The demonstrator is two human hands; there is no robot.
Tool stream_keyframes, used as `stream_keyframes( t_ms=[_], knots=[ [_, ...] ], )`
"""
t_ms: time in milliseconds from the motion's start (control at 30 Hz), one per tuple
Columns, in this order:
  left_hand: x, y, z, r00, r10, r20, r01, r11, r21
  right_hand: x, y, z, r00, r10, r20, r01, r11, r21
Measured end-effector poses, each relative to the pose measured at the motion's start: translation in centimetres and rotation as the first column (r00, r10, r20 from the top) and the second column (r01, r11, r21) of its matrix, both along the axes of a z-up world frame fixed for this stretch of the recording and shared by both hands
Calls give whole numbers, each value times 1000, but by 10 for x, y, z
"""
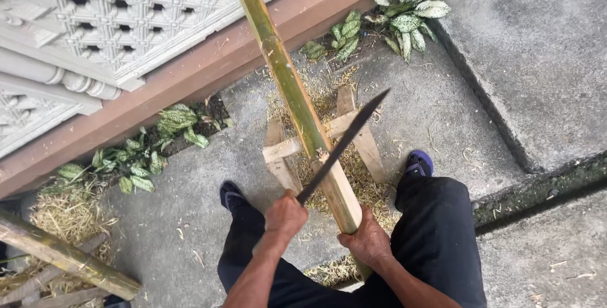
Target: The person is using a machete to shave the outer layer off a bamboo pole while it rests on a wooden support.
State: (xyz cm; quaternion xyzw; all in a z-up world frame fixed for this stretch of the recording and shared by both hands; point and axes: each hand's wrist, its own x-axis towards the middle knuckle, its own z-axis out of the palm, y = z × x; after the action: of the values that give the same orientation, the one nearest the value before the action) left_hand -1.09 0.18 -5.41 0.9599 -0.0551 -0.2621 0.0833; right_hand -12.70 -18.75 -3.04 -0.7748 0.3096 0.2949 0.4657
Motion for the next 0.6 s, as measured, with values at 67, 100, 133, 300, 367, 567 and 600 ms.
stream_keyframes(
  t_ms=[67,100,133,300,367,567,600],
  knots=[
    [-10,-14,30,994,-26,-103,24,1000,-19,-9,5,-20,999,14,38,-13,999,-35],
    [-14,-21,45,978,-50,-203,42,998,-46,-12,7,-31,997,36,75,-30,997,-77],
    [-15,-23,39,979,-49,-199,40,998,-48,-6,7,-26,996,37,79,-31,996,-78],
    [-13,-12,47,979,-180,-97,175,983,-56,-5,8,-11,999,38,2,-37,996,-82],
    [-11,10,3,993,-114,-3,114,992,-53,-12,9,-27,998,46,41,-41,994,-105],
    [-27,-20,24,971,-188,-149,172,978,-116,-3,9,-8,999,36,-12,-36,997,-63],
    [-33,-22,17,945,-321,-65,312,942,-124,0,9,-4,998,23,-57,-25,999,-36]
  ],
)
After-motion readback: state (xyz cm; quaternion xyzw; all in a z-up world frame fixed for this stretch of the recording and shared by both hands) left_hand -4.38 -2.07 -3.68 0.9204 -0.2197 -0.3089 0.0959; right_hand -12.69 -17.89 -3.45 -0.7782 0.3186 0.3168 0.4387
